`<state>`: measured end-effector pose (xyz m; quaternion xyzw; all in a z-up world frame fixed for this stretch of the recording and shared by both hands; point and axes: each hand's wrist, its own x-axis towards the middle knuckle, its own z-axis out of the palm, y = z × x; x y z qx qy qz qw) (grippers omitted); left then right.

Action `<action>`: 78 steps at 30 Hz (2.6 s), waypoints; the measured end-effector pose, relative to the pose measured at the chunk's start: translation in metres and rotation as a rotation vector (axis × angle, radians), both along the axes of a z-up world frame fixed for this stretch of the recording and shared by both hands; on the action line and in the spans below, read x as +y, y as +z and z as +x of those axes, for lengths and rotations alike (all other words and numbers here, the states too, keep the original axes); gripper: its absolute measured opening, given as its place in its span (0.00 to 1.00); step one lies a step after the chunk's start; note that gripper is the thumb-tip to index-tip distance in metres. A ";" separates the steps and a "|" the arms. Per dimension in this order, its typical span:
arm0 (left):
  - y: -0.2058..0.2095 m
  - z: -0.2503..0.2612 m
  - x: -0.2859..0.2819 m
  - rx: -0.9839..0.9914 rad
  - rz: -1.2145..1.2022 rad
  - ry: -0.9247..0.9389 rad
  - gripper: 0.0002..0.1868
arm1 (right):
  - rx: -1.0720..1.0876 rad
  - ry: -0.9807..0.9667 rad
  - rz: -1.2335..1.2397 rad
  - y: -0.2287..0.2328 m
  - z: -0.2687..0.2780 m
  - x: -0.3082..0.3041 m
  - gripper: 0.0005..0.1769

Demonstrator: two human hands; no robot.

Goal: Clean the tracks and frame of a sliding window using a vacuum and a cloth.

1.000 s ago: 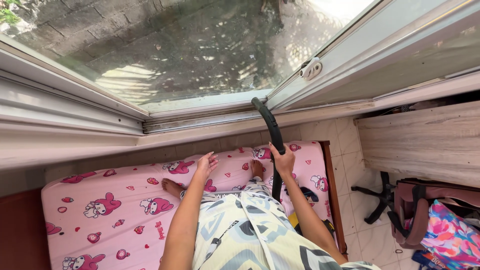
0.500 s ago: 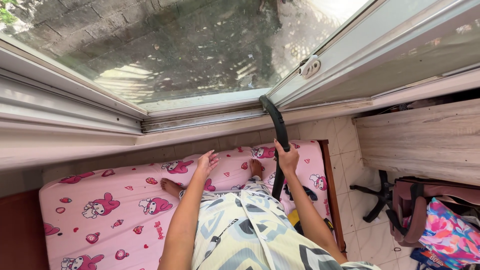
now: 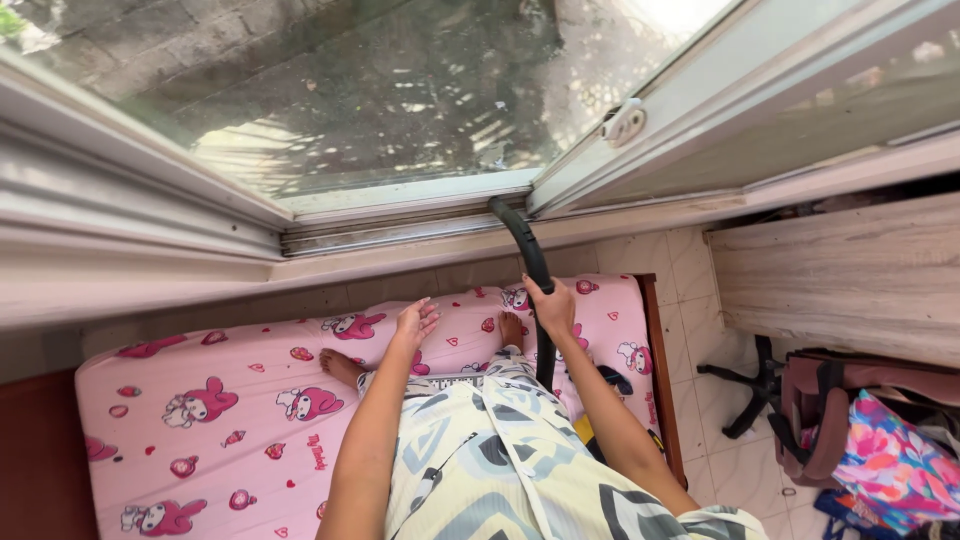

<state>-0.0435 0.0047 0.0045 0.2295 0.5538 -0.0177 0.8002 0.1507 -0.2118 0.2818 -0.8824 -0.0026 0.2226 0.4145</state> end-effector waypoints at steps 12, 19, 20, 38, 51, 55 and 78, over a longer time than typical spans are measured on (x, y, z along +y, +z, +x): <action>0.000 -0.037 0.017 0.010 0.004 0.124 0.14 | -0.042 0.413 -0.094 -0.020 -0.039 0.064 0.30; -0.002 -0.052 0.028 0.019 0.021 0.096 0.14 | 0.120 0.476 -0.106 -0.012 -0.053 0.092 0.29; -0.002 -0.053 0.031 0.026 0.055 0.067 0.19 | 0.099 0.491 -0.091 -0.016 -0.055 0.093 0.29; 0.122 0.111 -0.016 -0.183 0.591 -0.288 0.19 | 0.057 0.298 0.127 -0.122 -0.083 0.041 0.50; 0.136 0.098 0.005 -0.339 0.657 -0.302 0.23 | 0.494 -0.905 0.407 -0.317 -0.280 -0.121 0.15; 0.133 0.109 0.001 -0.294 0.564 -0.302 0.22 | 0.597 -1.338 0.465 -0.314 -0.449 -0.194 0.12; 0.075 0.162 -0.090 0.140 0.720 -0.163 0.46 | -0.132 0.055 0.309 -0.149 0.002 -0.098 0.12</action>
